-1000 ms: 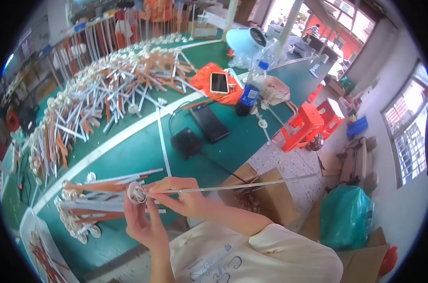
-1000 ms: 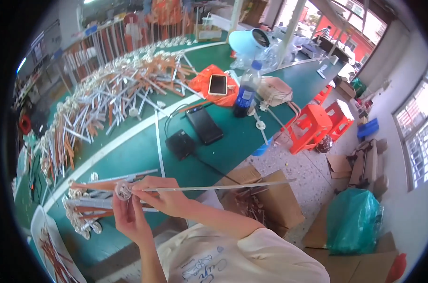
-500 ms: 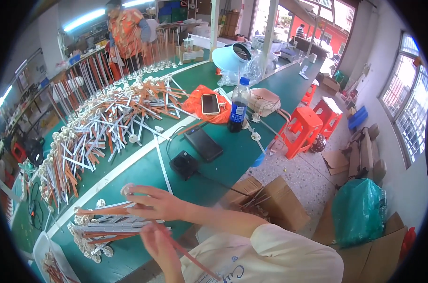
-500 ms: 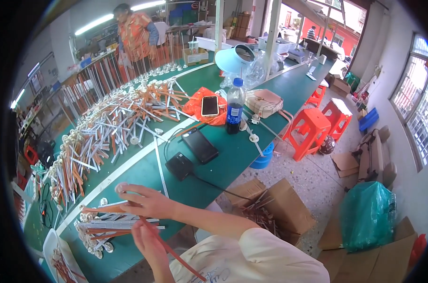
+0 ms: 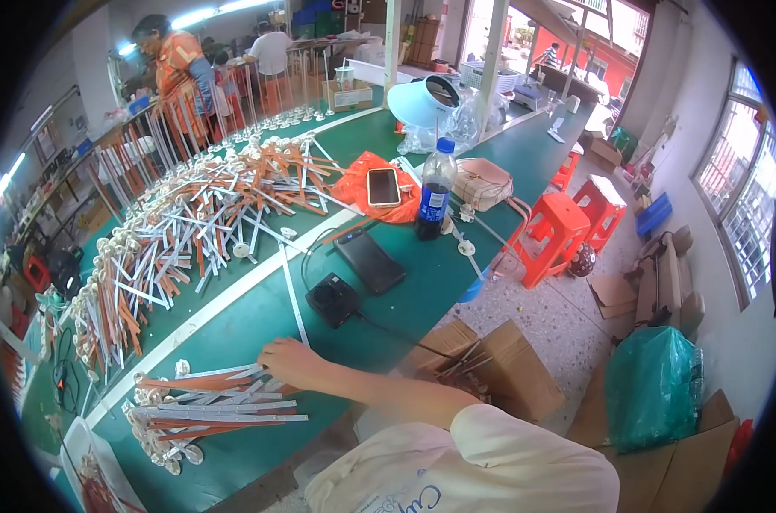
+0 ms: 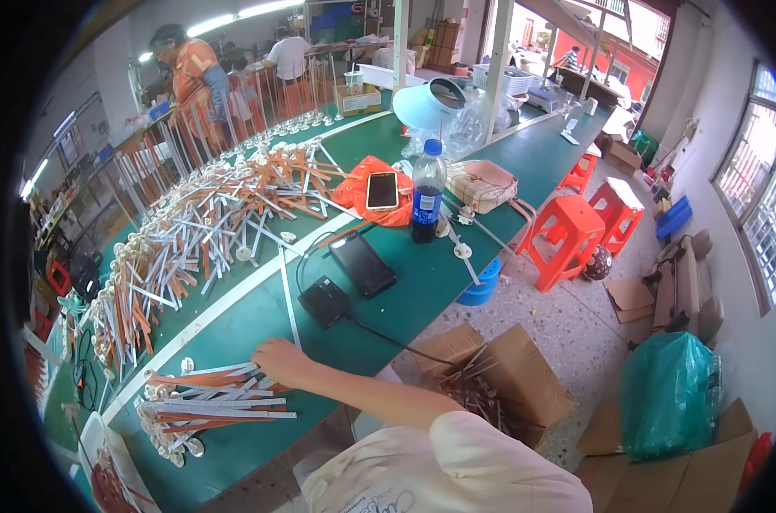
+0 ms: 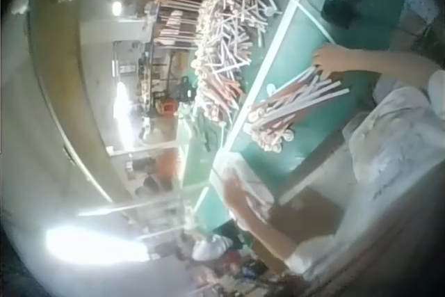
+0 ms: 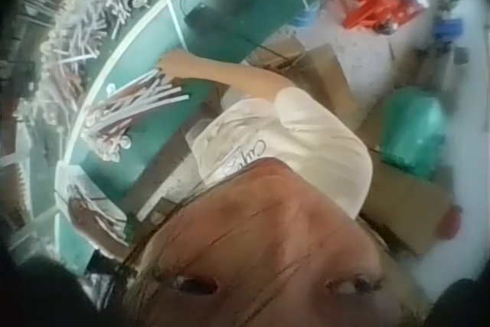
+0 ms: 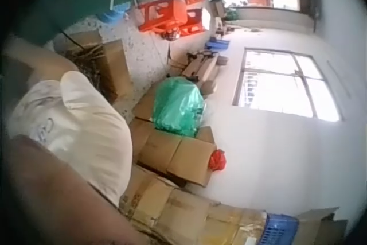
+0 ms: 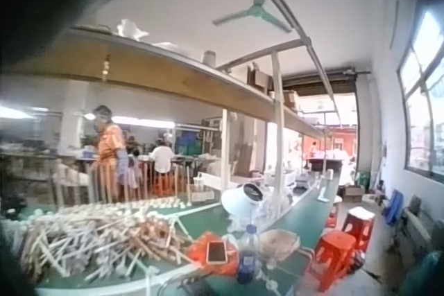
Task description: The recorder is assembling LED light strips by attaching them to plastic bases using a small tool for precise placement.
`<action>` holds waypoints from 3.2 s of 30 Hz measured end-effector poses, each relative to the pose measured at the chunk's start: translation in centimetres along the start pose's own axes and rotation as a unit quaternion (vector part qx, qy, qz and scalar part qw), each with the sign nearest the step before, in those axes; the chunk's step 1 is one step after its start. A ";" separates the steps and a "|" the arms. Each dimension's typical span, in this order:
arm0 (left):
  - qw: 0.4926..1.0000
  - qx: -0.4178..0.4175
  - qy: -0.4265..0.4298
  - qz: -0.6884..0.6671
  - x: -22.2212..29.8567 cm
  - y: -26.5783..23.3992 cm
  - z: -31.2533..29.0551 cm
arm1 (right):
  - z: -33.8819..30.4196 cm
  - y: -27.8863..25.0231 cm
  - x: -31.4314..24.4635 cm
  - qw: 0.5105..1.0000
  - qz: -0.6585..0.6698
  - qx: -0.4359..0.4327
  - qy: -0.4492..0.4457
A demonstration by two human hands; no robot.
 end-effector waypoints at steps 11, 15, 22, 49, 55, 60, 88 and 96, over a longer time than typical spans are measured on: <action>0.560 -0.130 -0.179 0.798 3.3 -2.3 1.4 | 2.2 -7.3 -0.1 0.964 0.209 -0.111 0.119; 0.605 -0.049 -0.163 0.778 5.3 -0.9 2.9 | 2.5 -11.7 -0.5 0.976 0.196 -0.062 0.078; 0.770 -0.032 0.075 0.633 9.3 16.6 4.2 | 1.6 -20.1 -3.7 0.986 0.099 -0.109 0.083; 0.884 -0.129 0.126 0.432 0.4 38.6 -2.5 | -3.4 -12.3 -6.7 0.859 0.488 0.067 0.140; 0.975 -0.094 -0.171 0.109 -1.9 38.6 -4.9 | -5.5 -10.7 -5.5 0.804 0.571 0.105 0.127; 0.971 -0.034 -0.217 -0.094 -2.8 39.0 -5.8 | -5.8 -9.4 -7.3 0.843 0.516 0.071 0.135; 0.972 0.039 0.059 0.222 0.7 37.6 -4.9 | -6.5 -11.1 -9.4 0.884 0.461 0.072 0.018; 0.978 0.041 0.019 0.202 1.1 37.9 -4.6 | -6.0 -11.0 -9.1 0.836 0.524 0.065 0.149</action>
Point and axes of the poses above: each hand's wrist, its own z-axis towards the middle knuckle, its own y-axis out of the palm, x = y × z, the point moved 4 cm from there along z, towards the middle knuckle, and after that the axes turned 5 degrees about z, right-handed, at the moved point
